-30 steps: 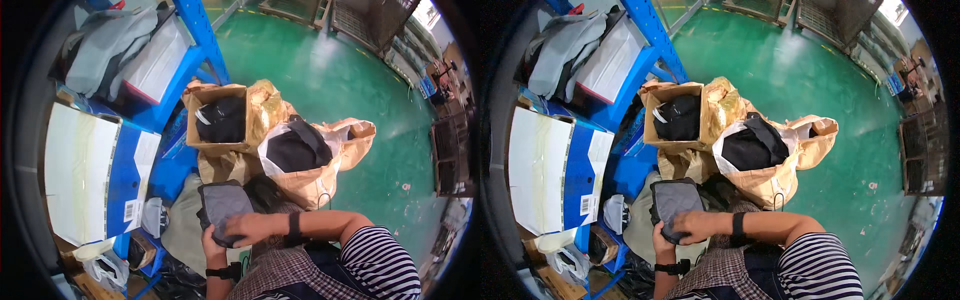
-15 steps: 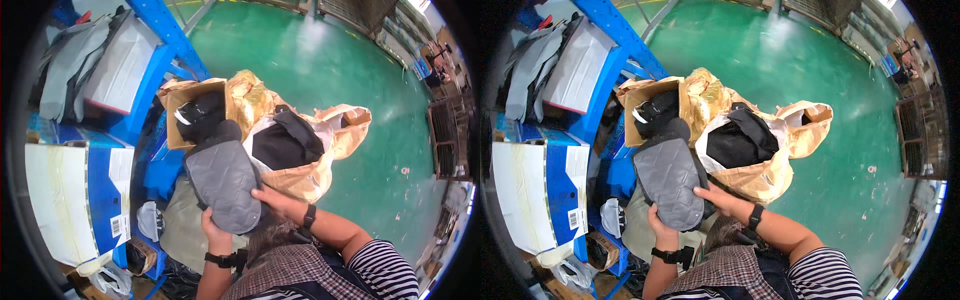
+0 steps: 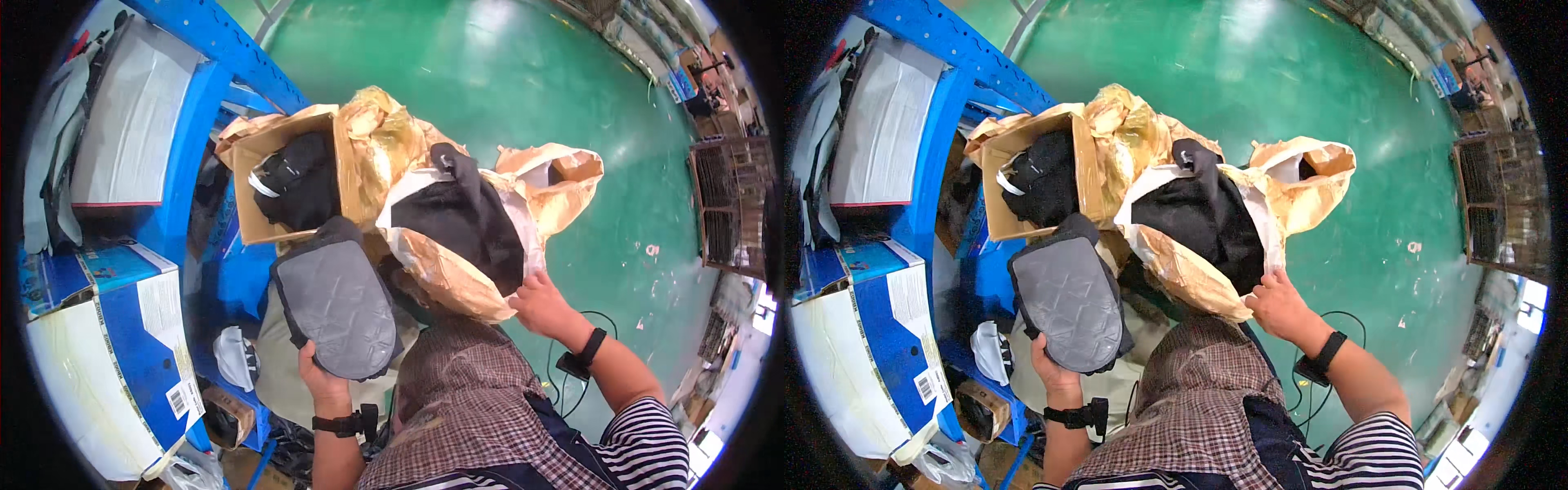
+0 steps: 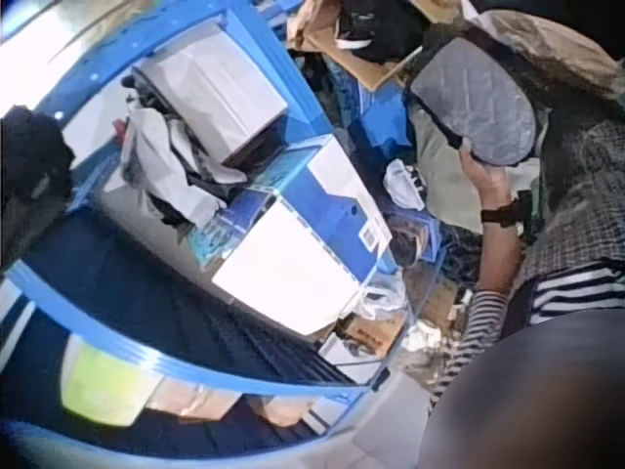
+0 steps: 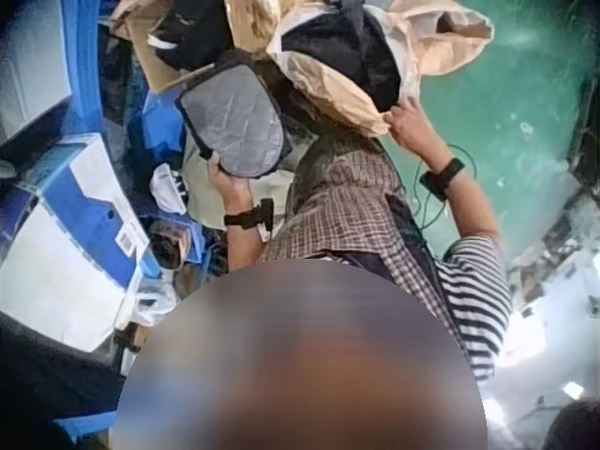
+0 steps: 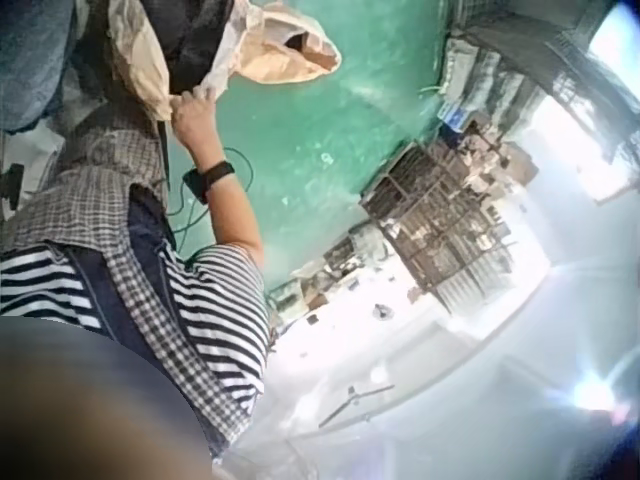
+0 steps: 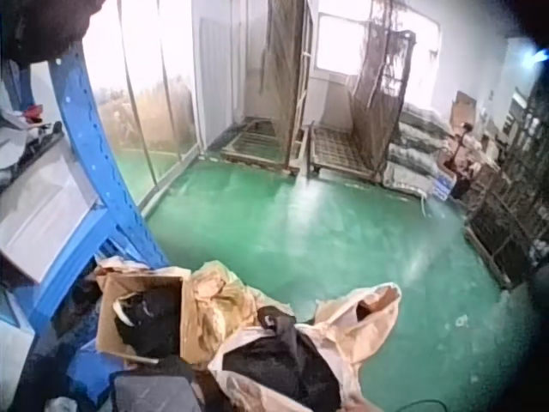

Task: The person picks up white and black plastic components from a pile on the floor and places them onto a multi-tiered metal rack. They then move the rack to a different location in the room. Finally, they pick up a large woven sack containing black parts, open it, and place it on the floor.

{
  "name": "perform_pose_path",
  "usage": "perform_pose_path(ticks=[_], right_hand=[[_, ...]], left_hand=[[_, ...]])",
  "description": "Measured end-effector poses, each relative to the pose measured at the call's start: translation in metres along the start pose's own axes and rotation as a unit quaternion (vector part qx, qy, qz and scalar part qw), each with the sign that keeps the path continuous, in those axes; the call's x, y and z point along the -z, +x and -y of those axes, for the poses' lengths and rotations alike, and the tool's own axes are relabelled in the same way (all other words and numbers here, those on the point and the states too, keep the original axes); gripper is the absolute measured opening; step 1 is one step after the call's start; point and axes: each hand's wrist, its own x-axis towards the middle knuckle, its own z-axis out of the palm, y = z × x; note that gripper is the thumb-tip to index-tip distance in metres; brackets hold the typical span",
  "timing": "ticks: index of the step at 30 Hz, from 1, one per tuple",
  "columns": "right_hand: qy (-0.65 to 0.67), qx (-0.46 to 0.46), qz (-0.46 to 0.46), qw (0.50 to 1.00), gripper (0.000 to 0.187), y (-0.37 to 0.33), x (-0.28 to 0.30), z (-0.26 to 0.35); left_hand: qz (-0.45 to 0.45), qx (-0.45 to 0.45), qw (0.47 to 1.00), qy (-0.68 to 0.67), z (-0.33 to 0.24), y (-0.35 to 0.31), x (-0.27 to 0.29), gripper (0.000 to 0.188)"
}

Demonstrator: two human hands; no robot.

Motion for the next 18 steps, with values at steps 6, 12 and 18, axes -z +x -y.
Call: perform_pose_path(ticks=[6,12,18], right_hand=[[0.075,0.014,0.023,0.997,0.02,0.018,-0.003,0.007],[0.185,-0.161,-0.312,0.918,0.031,0.084,-0.013,-0.011],[0.107,-0.268,-0.128,0.949,0.028,0.096,-0.041,-0.03]], left_hand=[[-0.007,0.022,0.999,-0.028,0.008,0.0,0.018,0.053],[-0.005,0.023,0.997,-0.068,0.006,-0.006,0.015,0.053],[-0.01,-0.013,0.999,-0.03,-0.005,-0.01,-0.02,0.052]])
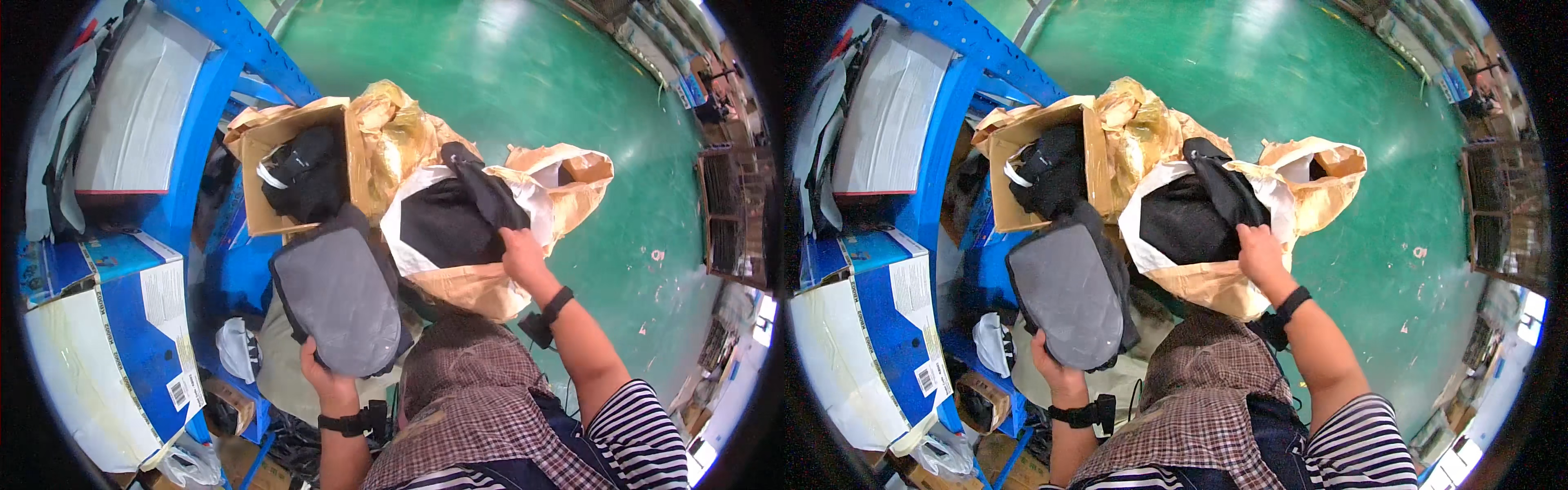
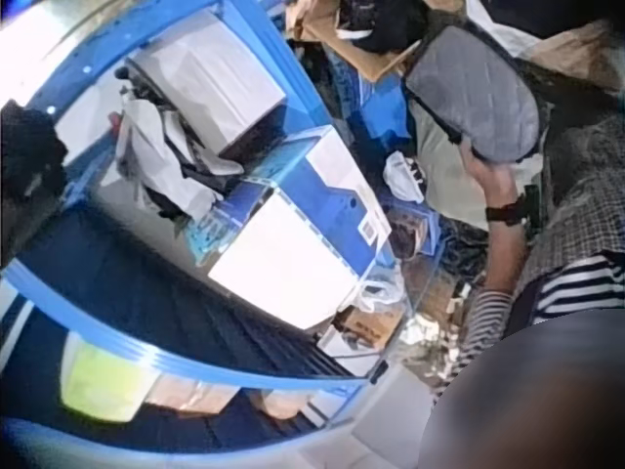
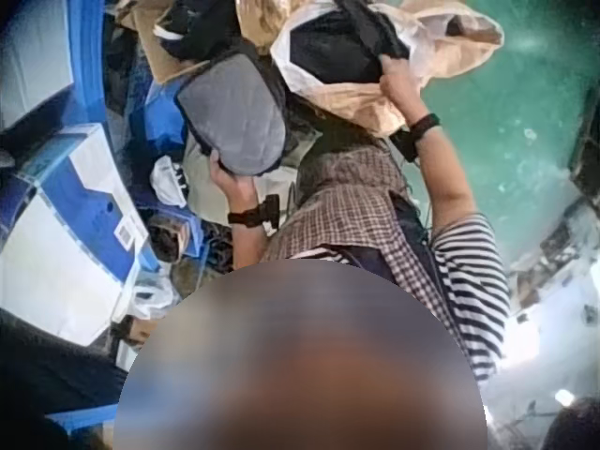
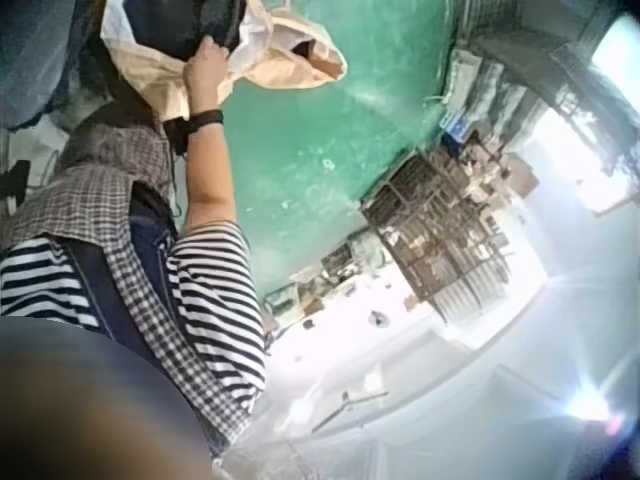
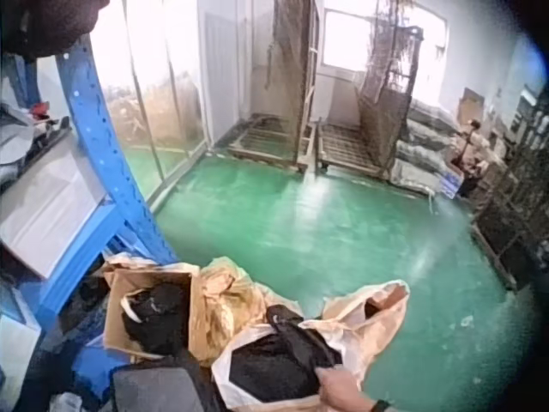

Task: The person picks up white and black plastic components from a pile on the floor and places them onto a multi-tiered metal rack. They then move the rack to a different location in the room. Finally, they pick up a large woven sack containing black parts, open it, and place it on the floor.

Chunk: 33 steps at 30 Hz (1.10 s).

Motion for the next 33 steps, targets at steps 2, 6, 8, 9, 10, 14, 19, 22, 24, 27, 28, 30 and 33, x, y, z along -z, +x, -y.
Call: perform_pose_path(ticks=[2,6,8,9,10,14,19,22,24,27,28,30,33], right_hand=[[0.003,0.026,0.019,0.999,0.021,-0.003,0.015,-0.004],[-0.071,0.13,0.169,0.974,0.01,-0.018,0.046,-0.001],[-0.061,0.144,0.172,0.973,0.012,-0.026,0.044,-0.001],[-0.056,0.136,0.173,0.974,0.014,-0.032,0.045,0.002],[-0.072,0.153,0.166,0.971,0.014,-0.039,0.041,0.0],[0.1,0.087,0.125,0.983,0.016,-0.053,0.079,0.004],[0.194,-0.09,-0.083,0.973,0.024,-0.005,0.072,-0.038],[0.254,-0.039,-0.088,0.962,0.054,0.072,0.072,0.001],[0.141,-0.013,-0.072,0.987,0.072,0.125,0.036,0.01],[0.074,-0.043,0.043,0.995,0.076,0.17,-0.014,0.014],[0.068,-0.059,0.091,0.992,0.074,0.177,-0.023,0.017],[0.066,-0.031,0.146,0.987,0.065,0.191,-0.024,0.015],[0.117,0.009,0.083,0.99,0.041,0.176,-0.017,0.013]], left_hand=[[0.01,-0.009,1.0,-0.007,0.002,0.0,-0.012,0.051],[0.077,0.051,0.992,-0.083,0.021,0.02,-0.055,0.052],[0.098,0.114,0.981,-0.119,0.049,0.025,-0.085,0.051],[0.114,0.149,0.972,-0.14,0.065,0.026,-0.098,0.049],[0.133,0.182,0.968,-0.114,0.088,0.033,-0.1,0.05],[0.2,0.238,0.945,0.099,0.199,0.067,-0.054,0.051],[0.135,0.338,0.926,0.097,0.22,0.062,-0.041,0.051],[0.15,0.243,0.946,0.152,0.244,0.069,-0.024,0.044],[0.143,0.241,0.934,0.223,0.236,0.063,-0.032,0.044],[0.132,0.309,0.898,0.286,0.227,0.062,-0.03,0.045],[0.13,0.288,0.891,0.325,0.21,0.055,-0.042,0.043],[0.135,0.193,0.888,0.394,0.197,0.062,-0.029,0.042],[0.069,-0.126,0.832,0.536,0.175,0.072,-0.013,0.048]])
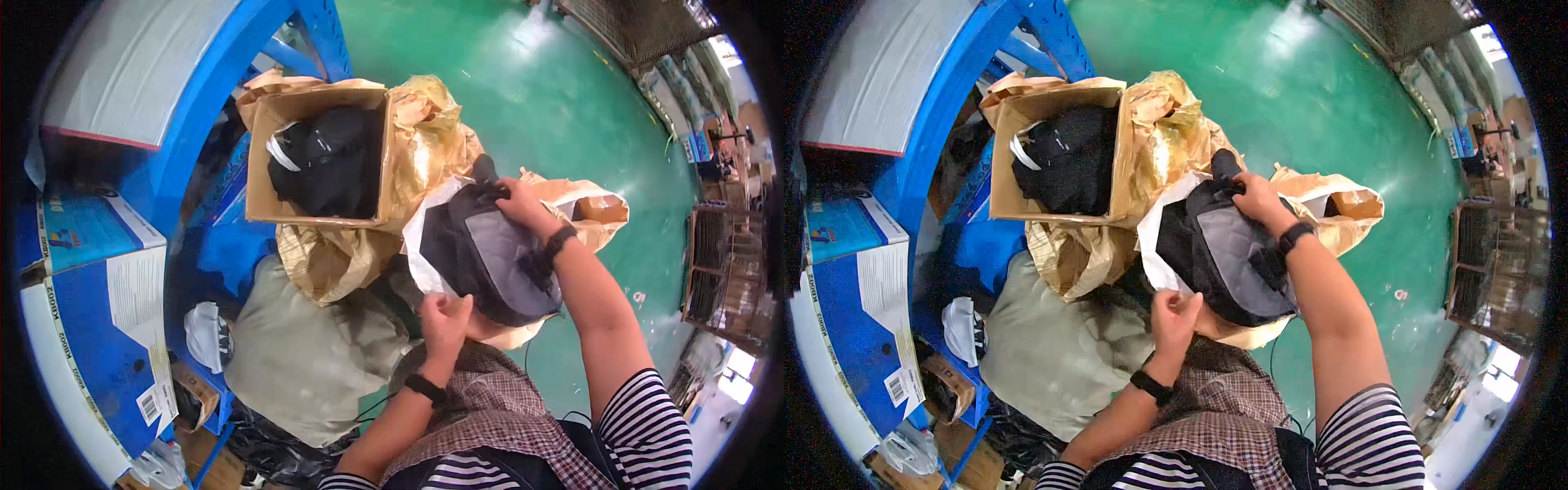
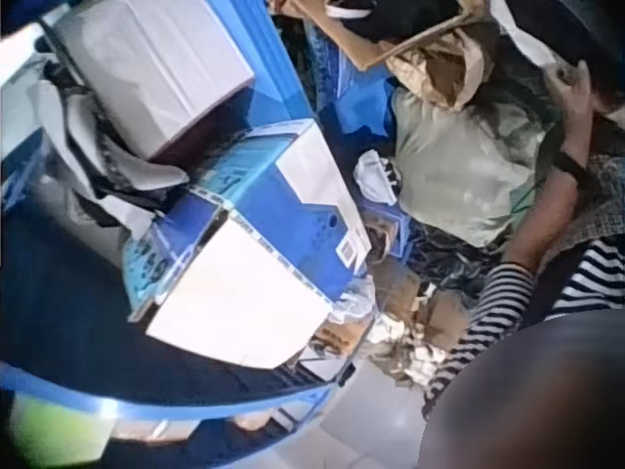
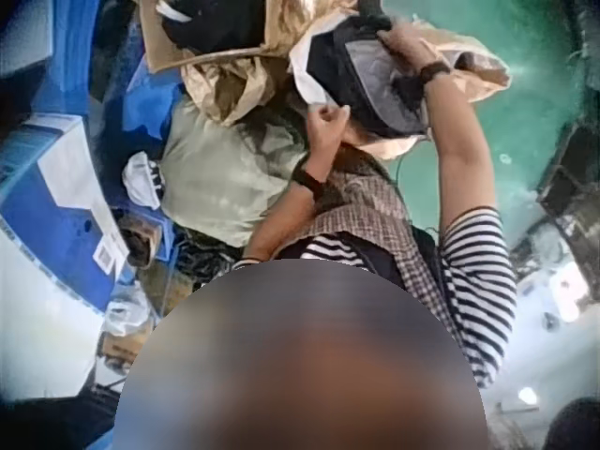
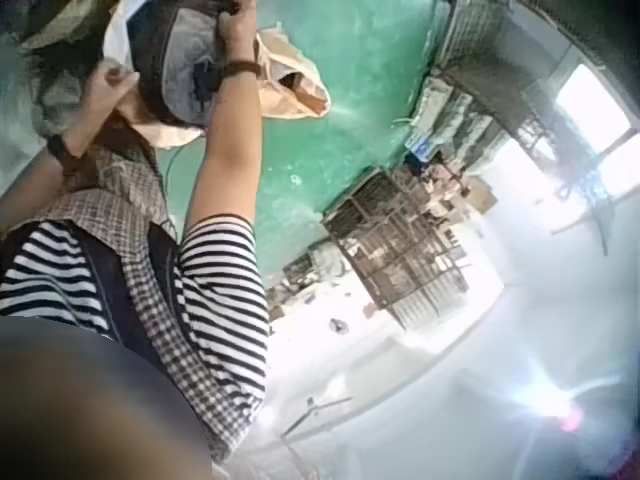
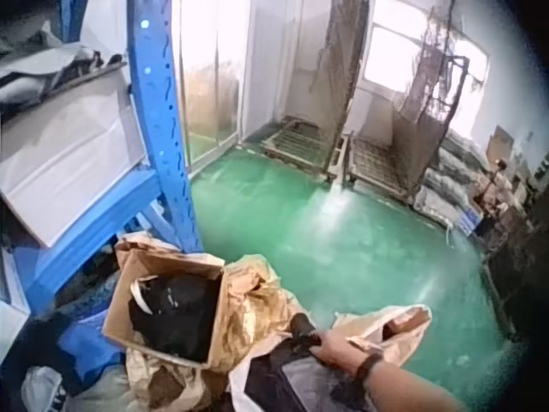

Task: The person picks up white and black plastic components from a pile on the floor and places them onto a multi-tiered metal rack. They then move the rack to a different location in the room. Finally, they pick up a large woven sack containing black parts, open it, and place it on the floor.

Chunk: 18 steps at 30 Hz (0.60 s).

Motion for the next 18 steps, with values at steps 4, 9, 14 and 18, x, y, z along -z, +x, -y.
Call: perform_pose_path(ticks=[4,9,14,18], right_hand=[[0.064,0.2,-0.13,0.969,0.031,-0.056,0.01,0.023],[-0.075,0.386,0.084,0.915,0.026,-0.095,0.005,0.059],[-0.152,0.432,0.317,0.831,0.016,-0.12,-0.041,0.061],[-0.324,0.34,0.226,0.853,0.015,-0.116,-0.109,0.06]], left_hand=[[-0.108,-0.017,0.963,0.246,0.013,0.023,0.003,0.058],[0.018,0.088,0.994,0.066,0.04,0.016,-0.003,0.027],[0.036,0.012,0.998,-0.051,0.035,-0.023,0.04,0.018],[0.006,0.01,1.0,-0.005,0.032,-0.025,0.031,0.015]])
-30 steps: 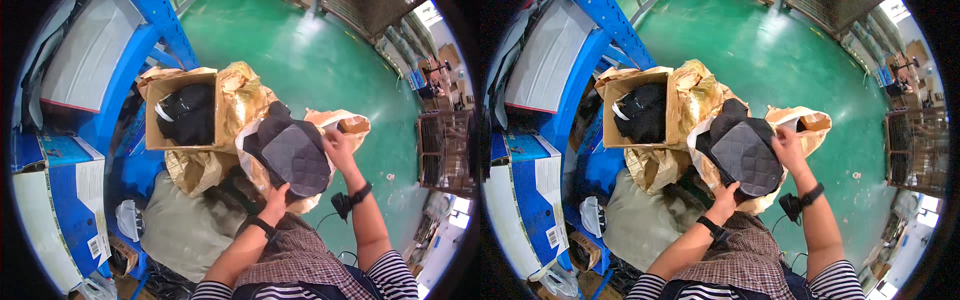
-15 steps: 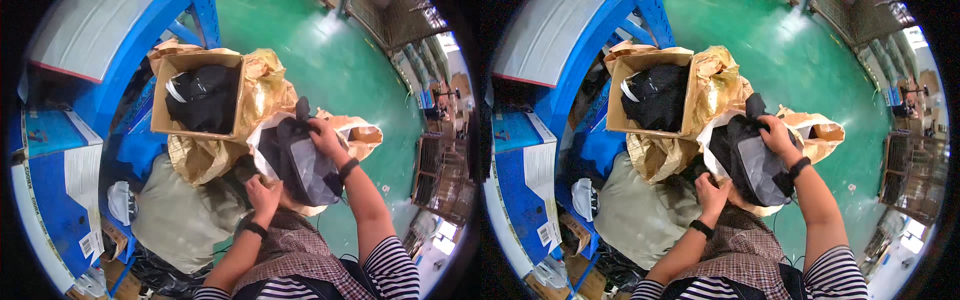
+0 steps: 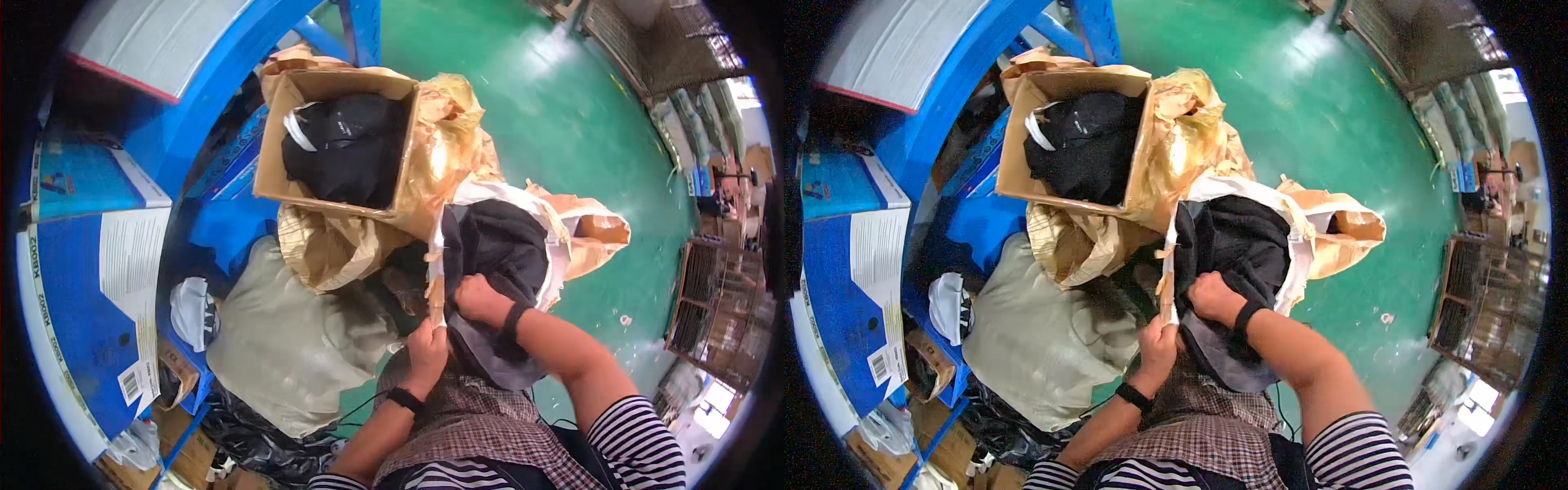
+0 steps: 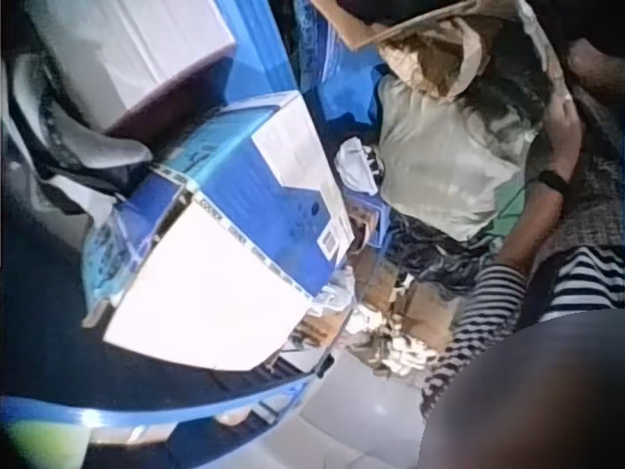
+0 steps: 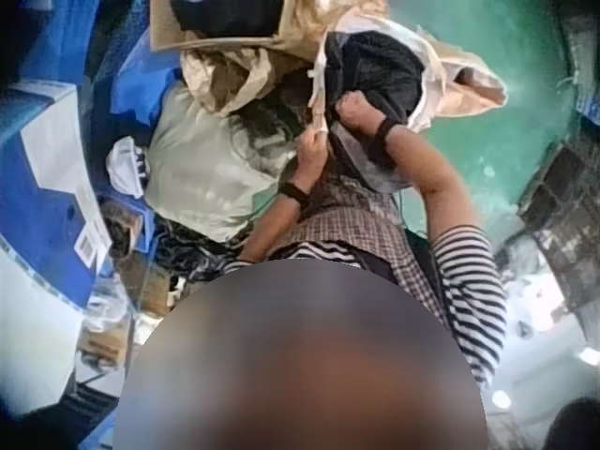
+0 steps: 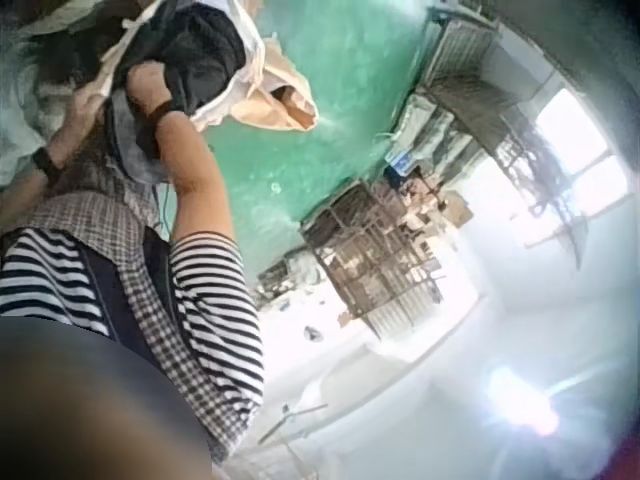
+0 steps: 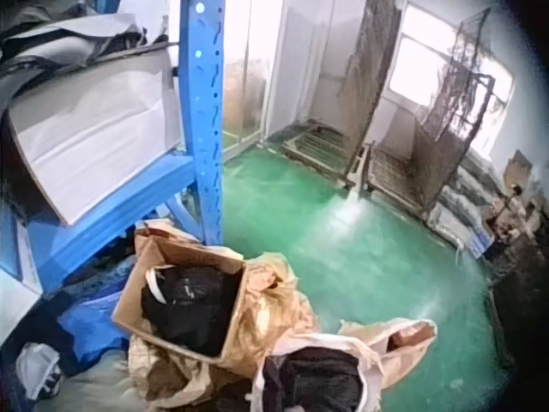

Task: The person picks up white and black plastic components from a pile on the floor and places them onto a multi-tiered metal rack. They then move the rack to a different location in the room. Finally, they pick up a large woven sack containing black parts, open it, and place it on the floor.

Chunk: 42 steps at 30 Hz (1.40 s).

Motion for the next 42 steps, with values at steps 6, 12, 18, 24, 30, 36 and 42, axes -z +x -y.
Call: perform_pose_path(ticks=[6,12,18,24,30,36,42], right_hand=[[0.091,-0.025,0.161,0.982,0.019,0.029,0.015,0.001],[0.226,0.07,-0.278,0.931,0.039,-0.046,0.104,-0.008],[0.338,-0.345,-0.17,0.859,0.034,-0.183,0.097,-0.001],[0.375,-0.341,-0.171,0.845,0.032,-0.213,0.048,0.042],[0.149,-0.287,-0.232,0.917,0.032,-0.216,0.061,0.045],[0.139,-0.111,-0.208,0.962,0.035,-0.238,0.103,0.064],[0.42,-0.253,-0.328,0.807,0.035,-0.317,0.147,0.071]], left_hand=[[0.0,-0.013,0.998,0.068,0.012,0.006,-0.001,0.016],[0.043,0.026,0.996,0.077,0.008,0.009,0.017,0.027],[0.029,-0.23,0.929,0.287,-0.069,0.008,0.039,0.066],[0.387,-0.362,0.817,0.226,-0.089,0.044,0.008,0.081],[0.597,-0.015,0.787,-0.151,-0.111,0.082,-0.04,0.057],[0.493,-0.147,0.85,0.117,-0.079,0.098,-0.091,0.047],[0.474,-0.057,0.877,-0.045,-0.063,0.102,-0.086,0.046]])
